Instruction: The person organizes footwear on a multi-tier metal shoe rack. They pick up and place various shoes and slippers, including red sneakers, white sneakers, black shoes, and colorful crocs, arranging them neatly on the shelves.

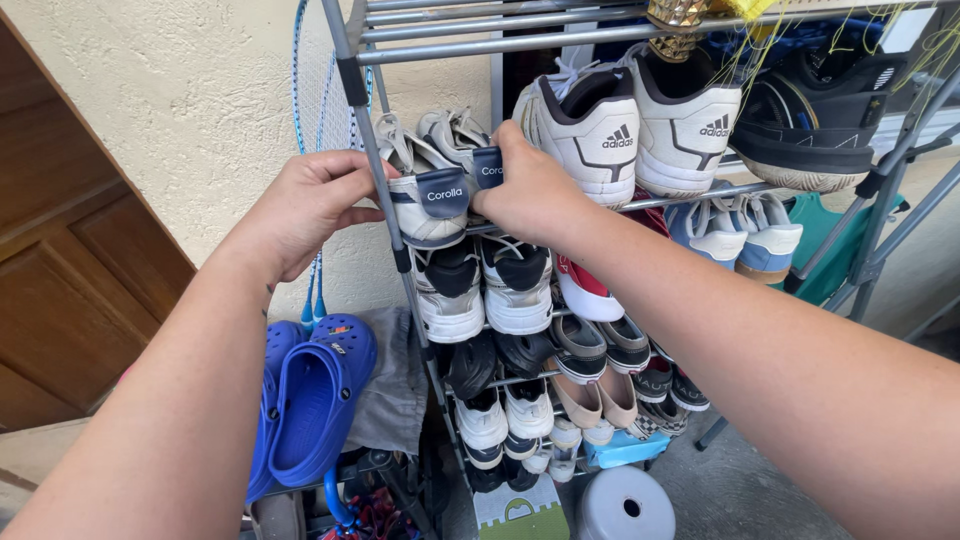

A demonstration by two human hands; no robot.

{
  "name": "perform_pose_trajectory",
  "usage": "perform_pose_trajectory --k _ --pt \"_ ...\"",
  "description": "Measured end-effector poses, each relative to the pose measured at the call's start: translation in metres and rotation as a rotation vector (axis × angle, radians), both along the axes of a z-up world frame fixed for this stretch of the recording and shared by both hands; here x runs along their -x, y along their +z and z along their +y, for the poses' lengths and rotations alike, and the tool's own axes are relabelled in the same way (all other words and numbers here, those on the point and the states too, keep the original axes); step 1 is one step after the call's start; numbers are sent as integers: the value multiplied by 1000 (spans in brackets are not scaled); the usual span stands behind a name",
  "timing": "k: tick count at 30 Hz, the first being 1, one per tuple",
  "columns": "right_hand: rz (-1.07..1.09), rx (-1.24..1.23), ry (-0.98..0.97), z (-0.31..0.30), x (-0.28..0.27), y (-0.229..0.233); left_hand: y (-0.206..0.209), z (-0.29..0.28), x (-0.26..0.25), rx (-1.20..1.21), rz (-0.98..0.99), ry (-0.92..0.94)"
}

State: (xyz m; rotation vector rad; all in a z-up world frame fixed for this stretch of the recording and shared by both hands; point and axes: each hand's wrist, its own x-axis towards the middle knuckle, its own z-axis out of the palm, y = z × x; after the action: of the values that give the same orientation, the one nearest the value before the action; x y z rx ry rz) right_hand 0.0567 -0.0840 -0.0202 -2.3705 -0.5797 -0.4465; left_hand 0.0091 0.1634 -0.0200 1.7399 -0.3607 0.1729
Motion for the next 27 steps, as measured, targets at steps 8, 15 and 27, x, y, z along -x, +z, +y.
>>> perform_pose_trajectory --k 8,15,27 --pt "16 -39 28 -6 3 -5 -15 -9 -3 67 -28 95" --pt "-20 -50 62 -9 9 -9 -24 -12 -8 163 -66 115" --pt "-319 -222 162 -66 53 9 2 -69 39 -77 -860 382"
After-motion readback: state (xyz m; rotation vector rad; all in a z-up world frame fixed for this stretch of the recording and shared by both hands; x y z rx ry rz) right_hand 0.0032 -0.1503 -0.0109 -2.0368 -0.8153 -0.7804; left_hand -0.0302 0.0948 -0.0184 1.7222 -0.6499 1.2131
